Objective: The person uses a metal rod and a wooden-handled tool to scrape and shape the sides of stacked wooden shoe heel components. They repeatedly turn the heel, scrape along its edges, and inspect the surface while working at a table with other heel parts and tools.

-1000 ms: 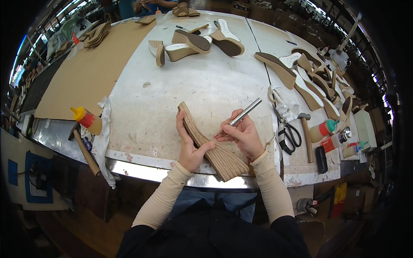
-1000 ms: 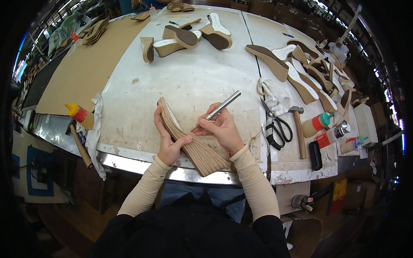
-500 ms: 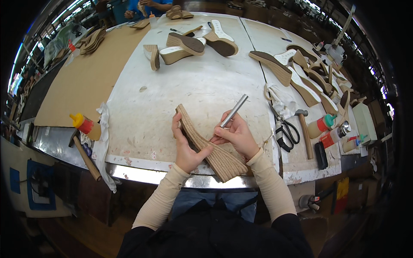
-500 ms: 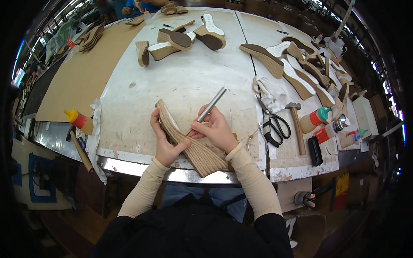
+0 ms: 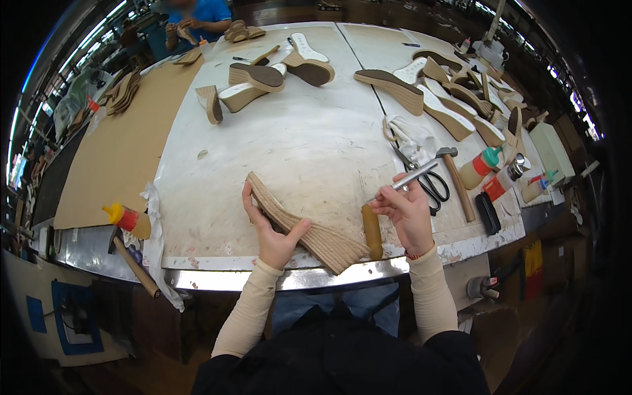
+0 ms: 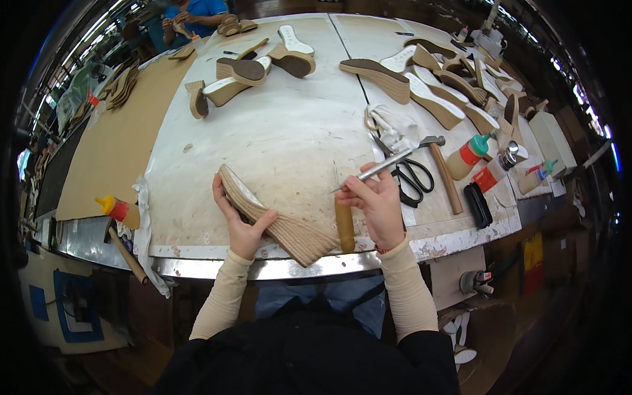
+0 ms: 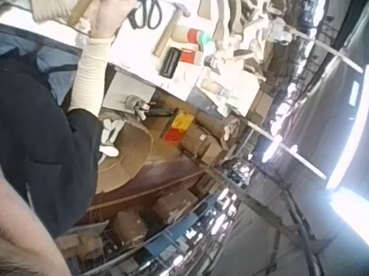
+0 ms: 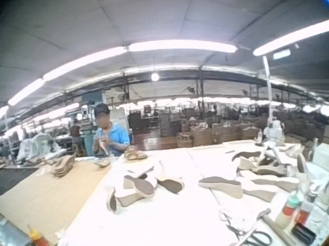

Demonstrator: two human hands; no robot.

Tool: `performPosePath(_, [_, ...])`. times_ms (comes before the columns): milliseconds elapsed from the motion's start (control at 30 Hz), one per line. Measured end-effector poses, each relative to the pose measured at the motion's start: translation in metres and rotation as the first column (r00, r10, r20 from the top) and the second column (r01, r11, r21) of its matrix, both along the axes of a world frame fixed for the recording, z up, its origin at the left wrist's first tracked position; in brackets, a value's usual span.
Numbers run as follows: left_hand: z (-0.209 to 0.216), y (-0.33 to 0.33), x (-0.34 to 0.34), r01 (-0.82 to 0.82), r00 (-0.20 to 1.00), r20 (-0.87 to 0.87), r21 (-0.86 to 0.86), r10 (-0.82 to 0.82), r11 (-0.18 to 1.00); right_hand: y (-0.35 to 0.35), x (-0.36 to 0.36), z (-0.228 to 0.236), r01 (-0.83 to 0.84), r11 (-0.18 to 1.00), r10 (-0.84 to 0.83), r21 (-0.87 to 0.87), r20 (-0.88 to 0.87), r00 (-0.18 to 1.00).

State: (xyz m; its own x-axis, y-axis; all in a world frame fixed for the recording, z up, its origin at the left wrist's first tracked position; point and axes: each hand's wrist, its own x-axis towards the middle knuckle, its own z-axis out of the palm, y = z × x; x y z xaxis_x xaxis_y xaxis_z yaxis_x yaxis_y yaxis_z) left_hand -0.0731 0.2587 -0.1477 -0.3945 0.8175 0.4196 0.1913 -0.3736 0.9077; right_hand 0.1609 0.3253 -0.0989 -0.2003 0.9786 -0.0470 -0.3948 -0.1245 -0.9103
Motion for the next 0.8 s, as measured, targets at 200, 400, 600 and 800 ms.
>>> performPosePath(200, [-0.008, -0.002, 0.003, -0.112, 0.993, 0.023, 0.004, 0.112, 0.994, -0.026, 0.036, -0.015, 0.168, 0.986, -0.168, -0.020, 0.001, 0.986])
performPosePath(400, [0.005, -0.016, -0.007, -0.298, 0.930, -0.225, -0.006, 0.289, 0.955, -0.050, 0.049, -0.026, 0.263, 0.960, -0.269, 0.094, 0.065, 0.961])
performPosePath(600, [0.052, -0.027, -0.005, -0.156, 0.704, -0.698, 0.024, 0.128, 0.987, -0.062, 0.024, -0.029, 0.195, 0.969, -0.195, 0.153, -0.018, 0.981])
performPosePath(800, [0.067, 0.005, 0.015, 0.279, 0.543, -0.708, -0.355, -0.452, 0.892, -0.064, -0.017, -0.034, 0.054, 0.939, -0.097, 0.339, 0.111, 0.989])
